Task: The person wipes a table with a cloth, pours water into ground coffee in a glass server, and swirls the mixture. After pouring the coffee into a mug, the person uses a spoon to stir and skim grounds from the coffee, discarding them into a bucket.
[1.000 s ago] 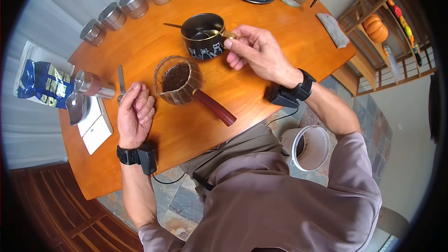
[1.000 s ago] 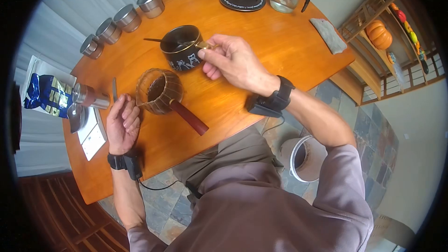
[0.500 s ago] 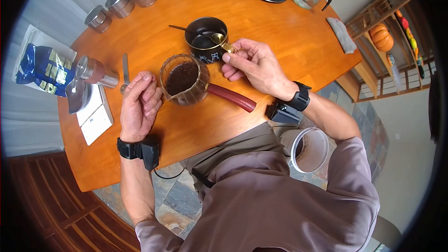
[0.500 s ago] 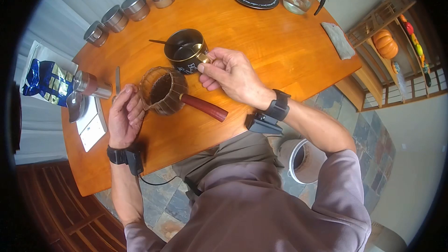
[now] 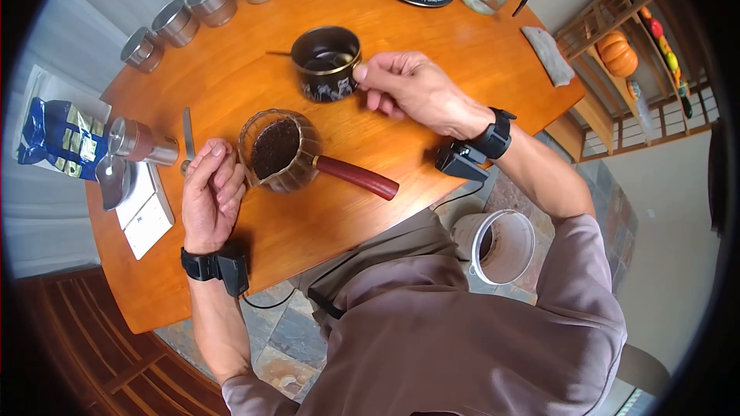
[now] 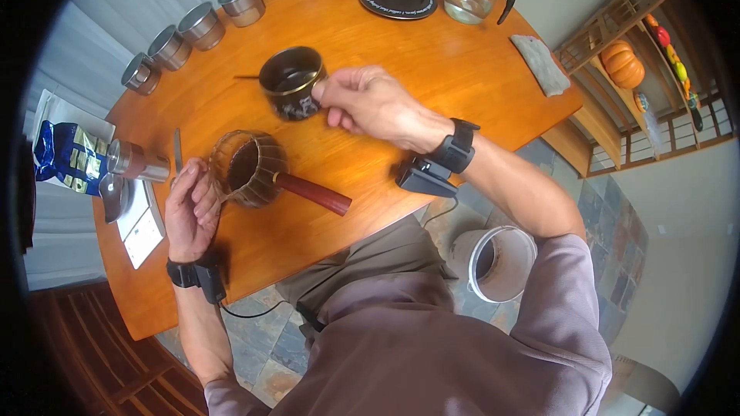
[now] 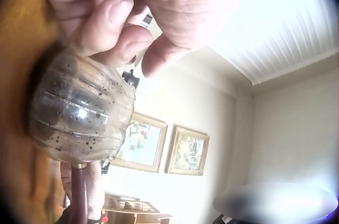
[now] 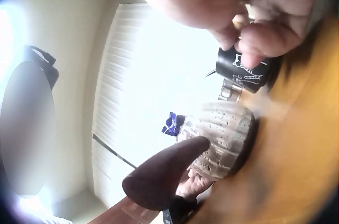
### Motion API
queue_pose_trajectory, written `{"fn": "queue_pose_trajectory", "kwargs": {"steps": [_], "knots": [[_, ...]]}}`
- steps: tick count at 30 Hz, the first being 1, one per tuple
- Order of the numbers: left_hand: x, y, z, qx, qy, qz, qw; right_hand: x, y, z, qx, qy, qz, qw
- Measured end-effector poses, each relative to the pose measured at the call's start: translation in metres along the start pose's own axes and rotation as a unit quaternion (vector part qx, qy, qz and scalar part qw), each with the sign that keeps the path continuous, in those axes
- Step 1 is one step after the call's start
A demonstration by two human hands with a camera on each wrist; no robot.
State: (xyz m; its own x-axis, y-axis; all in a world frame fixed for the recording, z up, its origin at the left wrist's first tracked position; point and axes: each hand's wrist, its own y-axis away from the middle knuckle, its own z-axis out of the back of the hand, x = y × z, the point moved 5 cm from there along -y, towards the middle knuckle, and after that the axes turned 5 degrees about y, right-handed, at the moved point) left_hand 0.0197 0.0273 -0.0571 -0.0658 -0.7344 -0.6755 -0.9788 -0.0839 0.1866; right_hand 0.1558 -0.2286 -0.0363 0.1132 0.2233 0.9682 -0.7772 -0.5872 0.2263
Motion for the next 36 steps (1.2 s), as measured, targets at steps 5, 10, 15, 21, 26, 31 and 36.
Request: {"fn": "queue_pose_trajectory", "kwargs": {"steps": [5, 10, 15, 21, 26, 31, 36], "knots": [[-0.001, 0.001, 0.0, -0.002, -0.008, -0.001, 1.0, 0.013, -0.013, 0.056, -0.121, 0.034, 0.047, 0.991], [-0.001, 0.001, 0.0, 0.005, -0.018, -0.003, 1.0, 0.021, -0.037, 0.114, -0.219, 0.046, 0.089, 0.971], [-0.001, 0.001, -0.002, 0.002, -0.016, -0.002, 1.0, 0.009, -0.064, 0.149, -0.25, 0.065, 0.087, 0.962], [-0.001, 0.001, -0.002, 0.014, -0.027, -0.003, 1.0, -0.006, -0.076, 0.162, -0.26, 0.011, 0.092, 0.961], [-0.001, 0.001, -0.001, 0.001, -0.027, -0.003, 1.0, -0.011, -0.079, 0.166, -0.285, 0.009, 0.093, 0.954], [-0.001, 0.001, -0.001, -0.01, -0.03, -0.005, 0.999, -0.012, -0.081, 0.168, -0.29, 0.006, 0.101, 0.952], [-0.002, 0.001, -0.001, -0.006, -0.033, -0.011, 0.999, -0.014, -0.083, 0.173, -0.28, 0.002, 0.097, 0.955]]}}
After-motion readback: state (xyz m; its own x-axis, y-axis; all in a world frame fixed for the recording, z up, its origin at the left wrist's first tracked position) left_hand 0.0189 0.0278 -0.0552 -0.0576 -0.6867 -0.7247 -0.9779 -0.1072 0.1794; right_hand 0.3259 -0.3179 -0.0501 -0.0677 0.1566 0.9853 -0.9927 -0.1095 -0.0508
